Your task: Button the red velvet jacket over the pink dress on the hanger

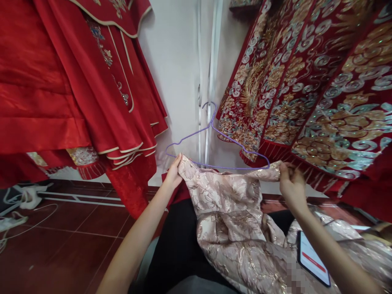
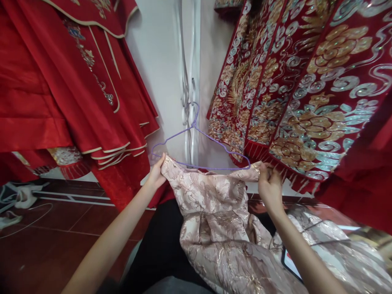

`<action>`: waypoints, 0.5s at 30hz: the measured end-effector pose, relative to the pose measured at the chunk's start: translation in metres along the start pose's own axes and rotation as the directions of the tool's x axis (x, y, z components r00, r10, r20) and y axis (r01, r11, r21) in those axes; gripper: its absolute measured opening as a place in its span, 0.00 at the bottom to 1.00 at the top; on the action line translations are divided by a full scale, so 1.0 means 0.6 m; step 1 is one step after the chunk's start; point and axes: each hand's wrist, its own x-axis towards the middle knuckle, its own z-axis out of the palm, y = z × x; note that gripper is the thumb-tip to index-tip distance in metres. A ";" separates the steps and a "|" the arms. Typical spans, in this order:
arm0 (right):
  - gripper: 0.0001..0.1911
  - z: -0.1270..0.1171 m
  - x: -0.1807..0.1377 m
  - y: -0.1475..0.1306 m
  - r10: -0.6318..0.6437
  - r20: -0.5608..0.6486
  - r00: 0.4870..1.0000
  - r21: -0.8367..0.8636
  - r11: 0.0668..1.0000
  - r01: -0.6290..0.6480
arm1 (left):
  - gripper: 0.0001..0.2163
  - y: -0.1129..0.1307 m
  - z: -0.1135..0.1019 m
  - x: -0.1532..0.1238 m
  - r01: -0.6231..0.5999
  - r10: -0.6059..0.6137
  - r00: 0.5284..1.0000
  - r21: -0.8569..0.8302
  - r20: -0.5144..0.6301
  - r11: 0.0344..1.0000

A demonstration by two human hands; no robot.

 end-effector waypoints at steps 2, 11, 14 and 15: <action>0.20 -0.003 -0.006 0.002 0.011 -0.017 1.000 0.030 1.000 -0.011 | 0.12 0.000 -0.003 0.002 -0.003 0.003 1.000 0.014 -0.003 1.000; 0.21 -0.010 -0.012 -0.023 -0.044 0.012 0.999 -0.035 0.998 0.044 | 0.12 -0.005 -0.008 0.010 0.002 -0.002 1.000 -0.001 0.005 1.000; 0.23 -0.010 -0.014 -0.027 -0.039 0.020 0.999 -0.032 0.999 0.040 | 0.12 -0.005 -0.008 0.008 -0.006 0.006 1.000 0.019 0.003 1.000; 0.23 -0.010 -0.015 -0.025 -0.048 0.011 0.999 -0.050 0.998 0.049 | 0.13 -0.004 -0.008 0.008 -0.006 0.006 1.000 0.018 0.005 1.000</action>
